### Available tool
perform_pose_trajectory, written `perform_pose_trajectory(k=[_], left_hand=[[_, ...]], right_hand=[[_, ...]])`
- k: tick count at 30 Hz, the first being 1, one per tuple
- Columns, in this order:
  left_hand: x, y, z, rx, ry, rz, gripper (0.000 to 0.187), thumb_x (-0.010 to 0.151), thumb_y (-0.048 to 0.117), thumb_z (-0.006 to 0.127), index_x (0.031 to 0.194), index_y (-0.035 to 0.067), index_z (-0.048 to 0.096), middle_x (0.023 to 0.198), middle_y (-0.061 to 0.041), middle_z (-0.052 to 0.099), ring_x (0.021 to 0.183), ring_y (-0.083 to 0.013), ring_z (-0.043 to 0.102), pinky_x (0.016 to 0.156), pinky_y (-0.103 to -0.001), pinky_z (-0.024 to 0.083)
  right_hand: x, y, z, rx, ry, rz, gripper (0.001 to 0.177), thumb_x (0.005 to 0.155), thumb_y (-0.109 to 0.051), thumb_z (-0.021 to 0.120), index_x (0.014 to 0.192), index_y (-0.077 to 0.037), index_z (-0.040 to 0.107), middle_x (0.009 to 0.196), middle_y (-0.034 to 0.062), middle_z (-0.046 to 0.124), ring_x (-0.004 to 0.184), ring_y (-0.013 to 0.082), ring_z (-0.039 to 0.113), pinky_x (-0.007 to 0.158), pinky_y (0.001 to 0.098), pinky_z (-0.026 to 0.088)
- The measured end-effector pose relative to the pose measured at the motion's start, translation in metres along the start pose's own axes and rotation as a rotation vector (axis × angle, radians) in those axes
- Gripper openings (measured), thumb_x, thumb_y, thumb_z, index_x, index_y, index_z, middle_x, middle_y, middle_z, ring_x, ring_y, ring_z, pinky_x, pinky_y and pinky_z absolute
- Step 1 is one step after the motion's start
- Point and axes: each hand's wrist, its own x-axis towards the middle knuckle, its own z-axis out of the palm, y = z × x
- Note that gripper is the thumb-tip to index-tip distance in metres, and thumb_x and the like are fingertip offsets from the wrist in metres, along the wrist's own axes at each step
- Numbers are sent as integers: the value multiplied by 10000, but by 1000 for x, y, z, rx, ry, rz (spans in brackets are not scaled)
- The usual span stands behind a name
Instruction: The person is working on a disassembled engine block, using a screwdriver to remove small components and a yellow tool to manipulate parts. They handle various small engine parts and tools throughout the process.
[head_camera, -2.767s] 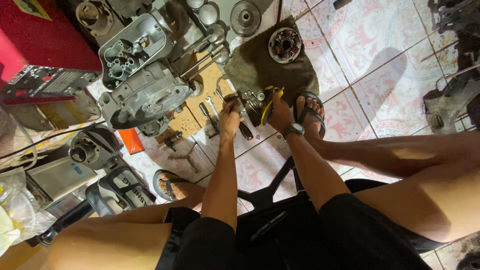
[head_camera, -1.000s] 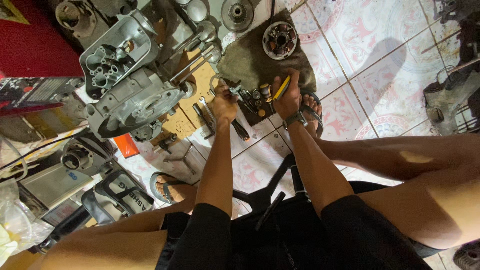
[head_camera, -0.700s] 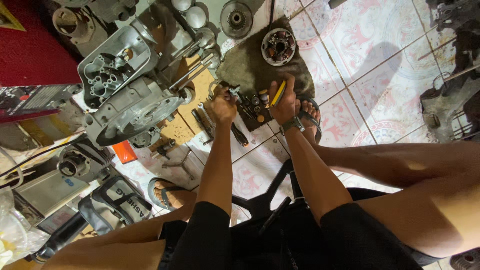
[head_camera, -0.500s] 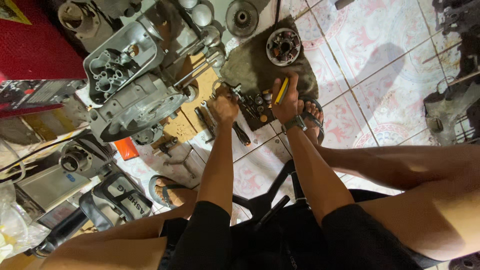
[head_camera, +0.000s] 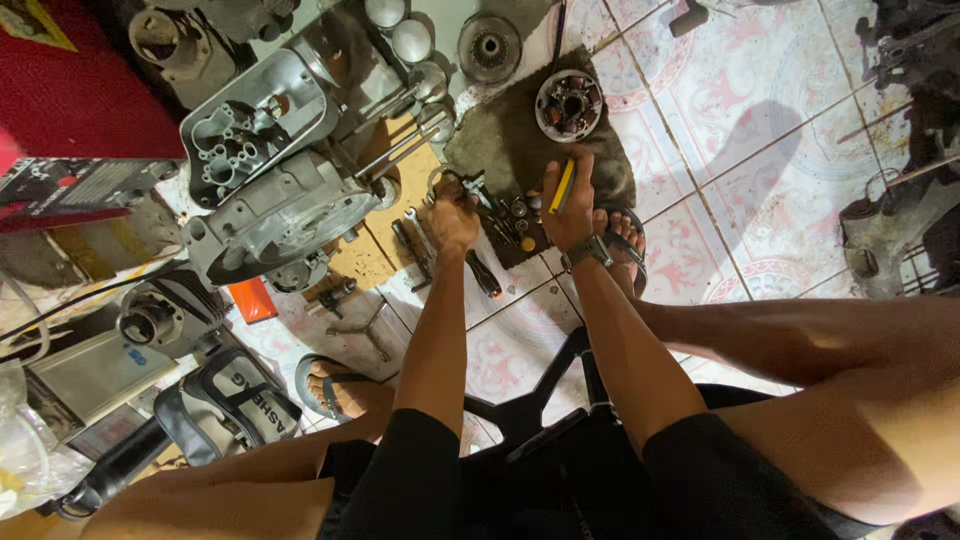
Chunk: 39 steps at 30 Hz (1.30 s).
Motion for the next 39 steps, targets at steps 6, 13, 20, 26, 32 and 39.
perform_pose_trajectory(k=[6, 13, 20, 26, 32, 39], left_hand=[[16, -14, 30, 84, 1, 65, 245, 728, 317, 699, 829, 96, 725, 860, -92, 716, 923, -239, 684, 809, -327, 541], [21, -36, 56, 435, -64, 188, 262, 824, 350, 612, 1008, 202, 723, 981, -11, 725, 1003, -212, 667, 862, -314, 499], [-2, -10, -13, -175, 63, 47, 229, 816, 249, 583, 991, 151, 693, 911, -107, 716, 963, -308, 667, 842, -410, 546], [16, -61, 24, -369, 64, -21, 204, 826, 390, 606, 979, 280, 683, 842, -5, 718, 909, -195, 681, 788, -335, 557], [-25, -81, -18, -627, 107, -33, 218, 856, 244, 591, 1051, 208, 683, 963, -98, 710, 988, -277, 656, 869, -380, 527], [-51, -122, -65, -606, 167, -100, 273, 846, 316, 601, 1083, 200, 672, 1013, -97, 696, 1048, -287, 624, 912, -397, 512]], right_hand=[[0, 7, 1, -64, 1, 38, 196, 978, -136, 460, 1170, -153, 423, 606, 125, 586, 562, 265, 577, 569, 381, 484], [1, -7, 3, 31, -29, -42, 198, 1009, -106, 385, 1206, -135, 390, 633, 99, 571, 565, 226, 570, 564, 382, 488], [2, -22, 11, -37, -19, -85, 206, 984, -132, 468, 1177, -97, 403, 697, 158, 575, 582, 287, 603, 556, 391, 489], [-1, -33, 16, -9, -131, -210, 190, 936, -37, 531, 1115, -69, 474, 632, 137, 558, 513, 284, 579, 473, 344, 440], [16, 14, 34, -231, -220, -134, 272, 985, -276, 535, 1072, -19, 507, 613, 177, 581, 540, 340, 611, 470, 448, 473], [31, 34, 50, -809, -522, 155, 461, 917, -269, 484, 1257, 42, 459, 722, 193, 638, 651, 324, 655, 540, 486, 532]])
